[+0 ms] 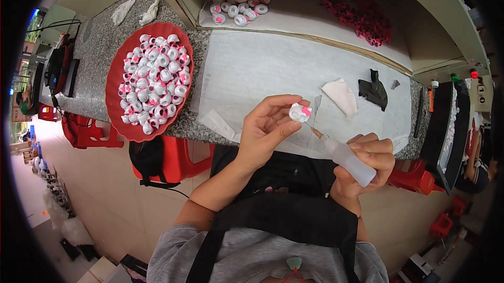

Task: Applying glue or coating to small plastic toy components and wiping them before sorting.

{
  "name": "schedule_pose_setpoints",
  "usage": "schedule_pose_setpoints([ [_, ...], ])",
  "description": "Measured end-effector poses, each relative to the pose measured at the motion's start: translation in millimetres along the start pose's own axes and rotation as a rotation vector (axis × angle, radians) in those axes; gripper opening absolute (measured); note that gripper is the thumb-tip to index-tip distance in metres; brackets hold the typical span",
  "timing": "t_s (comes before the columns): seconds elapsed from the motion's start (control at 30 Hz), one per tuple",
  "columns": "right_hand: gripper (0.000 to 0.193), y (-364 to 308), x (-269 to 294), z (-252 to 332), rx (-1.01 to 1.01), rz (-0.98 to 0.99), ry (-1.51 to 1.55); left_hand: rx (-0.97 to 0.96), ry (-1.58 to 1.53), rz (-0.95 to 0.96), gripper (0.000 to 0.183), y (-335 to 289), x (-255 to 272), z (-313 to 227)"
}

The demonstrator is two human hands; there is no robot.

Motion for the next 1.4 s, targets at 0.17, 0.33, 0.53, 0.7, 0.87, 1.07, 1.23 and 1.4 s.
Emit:
schedule_pose_setpoints([
  [0.17, 0.041, -0.1, 1.6, 0.7, 0.060, -0.036, 0.022, 0.002, -0.022, 0.005, 0.035, -0.4, 0.8, 1.5],
  [0.33, 0.041, -0.5, 0.8, 0.9, 0.072, -0.044, 0.012, 0.030, -0.032, 0.033, 0.035, -1.2, -0.3, 2.7],
  [0.53, 0.040, -1.0, 1.0, 0.2, 0.074, -0.031, 0.009, 0.027, -0.033, 0.052, 0.034, -1.2, -2.8, 2.9],
  [0.7, 0.040, -0.5, 0.3, -0.6, 0.075, -0.009, 0.040, 0.036, -0.034, 0.059, 0.034, -0.8, -3.4, 3.8],
  [0.87, 0.039, -1.1, 0.9, 0.1, 0.069, -0.014, 0.032, 0.020, -0.025, 0.059, 0.033, -1.7, -2.9, 4.3],
  [1.07, 0.039, -1.9, 0.0, 0.5, 0.071, -0.014, 0.023, -0.080, 0.094, 0.093, 0.033, -3.0, -2.2, 3.6],
  [1.23, 0.040, -2.3, -1.7, -1.1, 0.060, -0.008, 0.038, -0.221, 0.302, 0.117, 0.031, -3.6, -2.9, -0.5],
  [1.4, 0.040, 0.1, -1.5, 2.4, 0.064, 0.023, 0.035, -0.245, 0.358, 0.120, 0.032, -2.6, -3.6, -1.5],
])
Point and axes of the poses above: each hand's wrist, its own y-axis towards the middle knuckle, its own x-axis out of the back of the hand, z = x × y, the point moved 4 cm from there along y, towards the middle knuckle, and after that the axes turned 2 degrees about -z, right-handed, at the moved point
